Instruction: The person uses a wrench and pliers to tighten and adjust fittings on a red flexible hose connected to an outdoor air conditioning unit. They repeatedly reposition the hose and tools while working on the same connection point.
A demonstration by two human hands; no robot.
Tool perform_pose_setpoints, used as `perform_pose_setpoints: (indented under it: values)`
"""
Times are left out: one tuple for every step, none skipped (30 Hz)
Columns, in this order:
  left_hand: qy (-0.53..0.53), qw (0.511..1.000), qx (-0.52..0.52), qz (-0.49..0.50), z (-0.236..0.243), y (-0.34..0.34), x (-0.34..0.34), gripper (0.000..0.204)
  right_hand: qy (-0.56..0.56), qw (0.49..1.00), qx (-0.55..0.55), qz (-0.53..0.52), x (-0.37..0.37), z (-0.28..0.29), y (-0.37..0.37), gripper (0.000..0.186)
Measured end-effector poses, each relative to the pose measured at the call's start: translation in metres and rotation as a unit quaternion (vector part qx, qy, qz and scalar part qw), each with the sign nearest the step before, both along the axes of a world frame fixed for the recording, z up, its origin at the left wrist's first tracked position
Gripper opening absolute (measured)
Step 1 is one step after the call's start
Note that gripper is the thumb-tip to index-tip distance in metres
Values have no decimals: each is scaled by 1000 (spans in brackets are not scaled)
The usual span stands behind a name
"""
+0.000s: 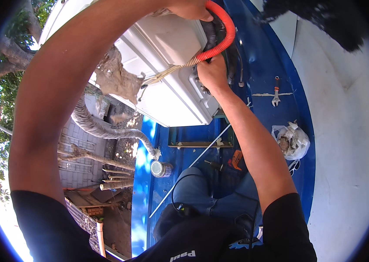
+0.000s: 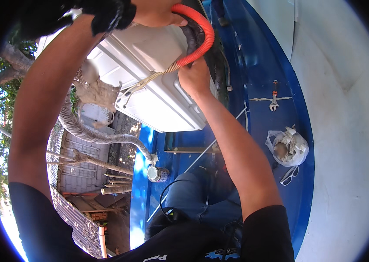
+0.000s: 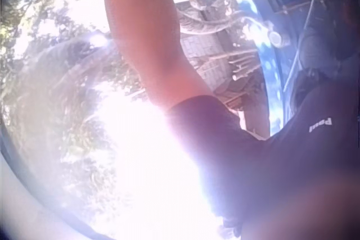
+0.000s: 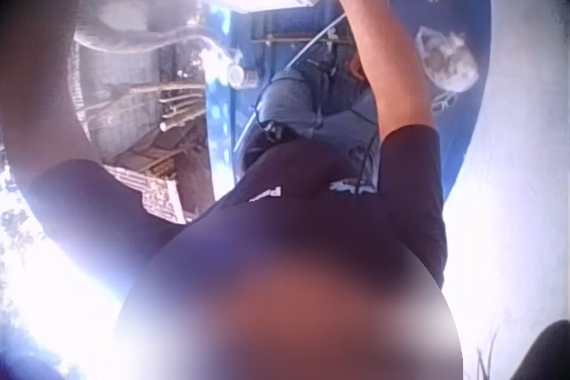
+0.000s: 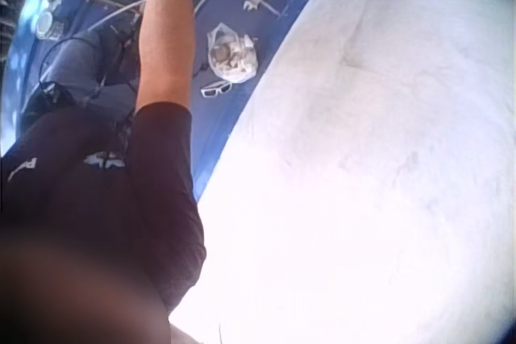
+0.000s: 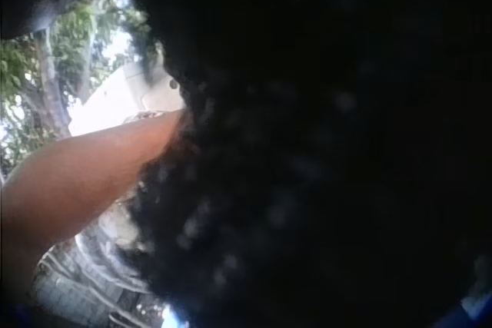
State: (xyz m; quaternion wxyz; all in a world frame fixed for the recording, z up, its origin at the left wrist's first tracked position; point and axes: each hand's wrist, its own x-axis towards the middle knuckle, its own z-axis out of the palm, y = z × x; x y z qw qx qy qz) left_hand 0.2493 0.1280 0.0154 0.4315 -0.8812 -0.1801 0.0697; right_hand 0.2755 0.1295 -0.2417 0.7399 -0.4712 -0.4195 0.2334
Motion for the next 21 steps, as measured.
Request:
perform_pose_setpoints:
  values:
    - [-1,1000,-2,0,-1,0,-1,33,-14,1000,-4,-26,0,1,0,25]
    - [-2,1000,-3,1,0,0,-1,33,-17,999,-26,-42,1,2,-1,24]
    - [-1,1000,-5,1,-1,0,-1,33,-47,997,-30,-60,1,3,-2,24]
    - [0,1000,-4,2,0,-1,0,33,-68,994,-52,-70,3,4,-2,23]
    - [2,1000,-3,2,0,-1,0,33,-86,990,-65,-88,4,5,-2,24]
    - [2,1000,-3,1,1,-1,1,32,-92,989,-59,-96,5,7,0,24]
    - [1,1000,-2,1,1,0,1,32,-96,988,-47,-110,5,8,1,25]
    - [4,1000,0,0,2,-1,2,32,-103,987,-40,-116,6,8,2,26]
    - [5,1000,0,2,2,-1,2,32,-108,987,-39,-114,7,8,3,28]
    - [5,1000,-1,3,3,-1,2,32,-114,986,-27,-122,8,7,4,28]
    - [5,1000,-3,4,3,-1,2,32,-120,985,-25,-122,9,6,6,28]
    - [5,1000,-4,5,3,-1,1,32,-122,984,-30,-124,9,5,7,29]
    - [6,1000,-3,7,4,-2,2,32,-119,986,-12,-118,9,3,7,28]
    - [6,1000,-1,6,4,-2,1,32,-113,987,1,-116,10,2,8,28]
    - [7,1000,1,6,4,-2,1,32,-107,988,14,-115,10,1,10,28]
    - [7,1000,2,5,4,-2,0,32,-111,986,17,-121,11,0,11,28]
    - [8,1000,1,6,4,-2,0,32,-116,985,18,-126,12,-1,13,27]
    - [7,1000,-1,6,4,-2,0,32,-120,984,20,-131,12,-1,15,26]
    - [6,1000,-2,5,5,-2,0,32,-130,983,20,-127,13,-2,16,26]
    - [5,1000,-1,7,5,-2,-1,32,-138,982,23,-124,14,-1,18,26]
    - [5,1000,-2,7,5,-2,0,32,-144,982,17,-122,15,-2,19,26]
